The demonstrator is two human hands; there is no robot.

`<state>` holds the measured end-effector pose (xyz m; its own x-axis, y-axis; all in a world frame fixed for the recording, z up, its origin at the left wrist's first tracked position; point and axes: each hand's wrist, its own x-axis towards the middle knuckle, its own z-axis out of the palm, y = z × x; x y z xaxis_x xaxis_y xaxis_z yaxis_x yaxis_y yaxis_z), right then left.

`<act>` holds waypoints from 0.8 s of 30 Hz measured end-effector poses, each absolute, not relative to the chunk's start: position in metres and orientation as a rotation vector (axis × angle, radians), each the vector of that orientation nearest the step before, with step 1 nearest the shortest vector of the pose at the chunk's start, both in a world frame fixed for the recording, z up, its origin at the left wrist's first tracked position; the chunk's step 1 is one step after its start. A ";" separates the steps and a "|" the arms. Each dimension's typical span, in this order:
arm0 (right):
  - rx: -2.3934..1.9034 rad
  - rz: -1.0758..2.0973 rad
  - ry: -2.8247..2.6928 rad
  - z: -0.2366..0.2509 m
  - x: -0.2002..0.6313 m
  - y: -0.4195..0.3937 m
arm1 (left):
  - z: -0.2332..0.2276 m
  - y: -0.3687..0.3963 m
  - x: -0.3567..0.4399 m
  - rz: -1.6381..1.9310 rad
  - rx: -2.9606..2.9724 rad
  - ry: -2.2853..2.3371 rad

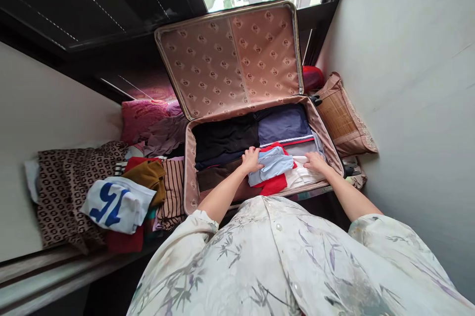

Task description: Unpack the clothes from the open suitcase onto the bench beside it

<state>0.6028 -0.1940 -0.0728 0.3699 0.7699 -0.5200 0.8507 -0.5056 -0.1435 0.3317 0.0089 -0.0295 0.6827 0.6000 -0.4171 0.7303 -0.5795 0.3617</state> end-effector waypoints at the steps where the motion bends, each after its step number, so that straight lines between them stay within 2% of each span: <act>1: 2.474 -0.805 1.474 -0.072 0.602 -0.194 | -0.032 0.010 0.331 -0.361 2.369 1.042; 9: 2.571 -0.519 1.597 -0.042 0.582 -0.191 | -0.023 -0.003 0.341 -0.404 2.447 1.007; 13: 2.565 -0.627 1.927 -0.011 0.561 -0.183 | -0.002 -0.027 0.340 -0.313 2.611 0.784; 17: 2.334 -0.665 2.447 0.010 0.522 -0.176 | 0.021 -0.059 0.336 -0.308 2.667 0.392; 20: 2.275 -1.061 2.488 0.012 0.499 -0.172 | 0.040 -0.066 0.334 -0.296 2.672 0.276; 24: 2.467 -1.699 2.297 0.013 0.504 -0.172 | 0.066 -0.039 0.329 0.134 2.660 0.436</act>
